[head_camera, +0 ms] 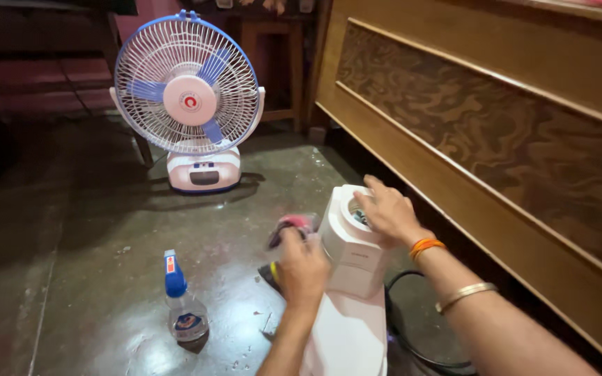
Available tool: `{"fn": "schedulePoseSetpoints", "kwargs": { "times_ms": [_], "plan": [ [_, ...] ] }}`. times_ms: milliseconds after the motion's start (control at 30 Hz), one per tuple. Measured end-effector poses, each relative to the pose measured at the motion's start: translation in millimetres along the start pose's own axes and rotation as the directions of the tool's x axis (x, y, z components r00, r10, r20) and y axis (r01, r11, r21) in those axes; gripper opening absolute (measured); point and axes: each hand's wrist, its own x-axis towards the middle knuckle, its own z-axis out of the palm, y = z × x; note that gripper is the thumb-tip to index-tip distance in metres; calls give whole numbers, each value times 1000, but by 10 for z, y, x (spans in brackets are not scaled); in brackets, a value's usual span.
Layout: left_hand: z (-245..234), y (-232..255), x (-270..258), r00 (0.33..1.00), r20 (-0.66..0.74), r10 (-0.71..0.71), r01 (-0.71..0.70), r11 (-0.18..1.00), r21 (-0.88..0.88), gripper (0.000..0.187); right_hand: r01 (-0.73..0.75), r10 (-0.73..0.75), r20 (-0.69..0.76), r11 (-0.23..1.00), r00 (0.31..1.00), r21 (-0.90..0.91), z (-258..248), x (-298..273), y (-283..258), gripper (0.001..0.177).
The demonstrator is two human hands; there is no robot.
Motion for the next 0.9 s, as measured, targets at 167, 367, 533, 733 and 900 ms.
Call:
{"fn": "schedulePoseSetpoints", "kwargs": {
  "times_ms": [167, 367, 533, 733, 900],
  "plan": [
    [307, 270, -344, 829, -51, 557, -556, 830, 40, 39, -40, 43, 46, 996, 998, -76, 211, 110, 176, 49],
    [482, 353, 91, 937, 346, 42, -135, 960, 247, 29, -130, 133, 37, 988, 990, -80, 140, 146, 96, 43],
    [561, 209, 124, 933, 172, 316, -334, 939, 82, 28, -137, 141, 20, 980, 990, -143, 86, 97, -45, 42],
    [486, 57, -450, 902, 301, 310, -354, 929, 107, 23, -113, 108, -102, 993, 989, -38, 94, -10, -52, 39],
    [751, 156, 78, 810, 169, 561, -578, 813, 72, 27, -56, 61, -170, 998, 984, 36, 199, 7, 96, 39]
  ]
}}
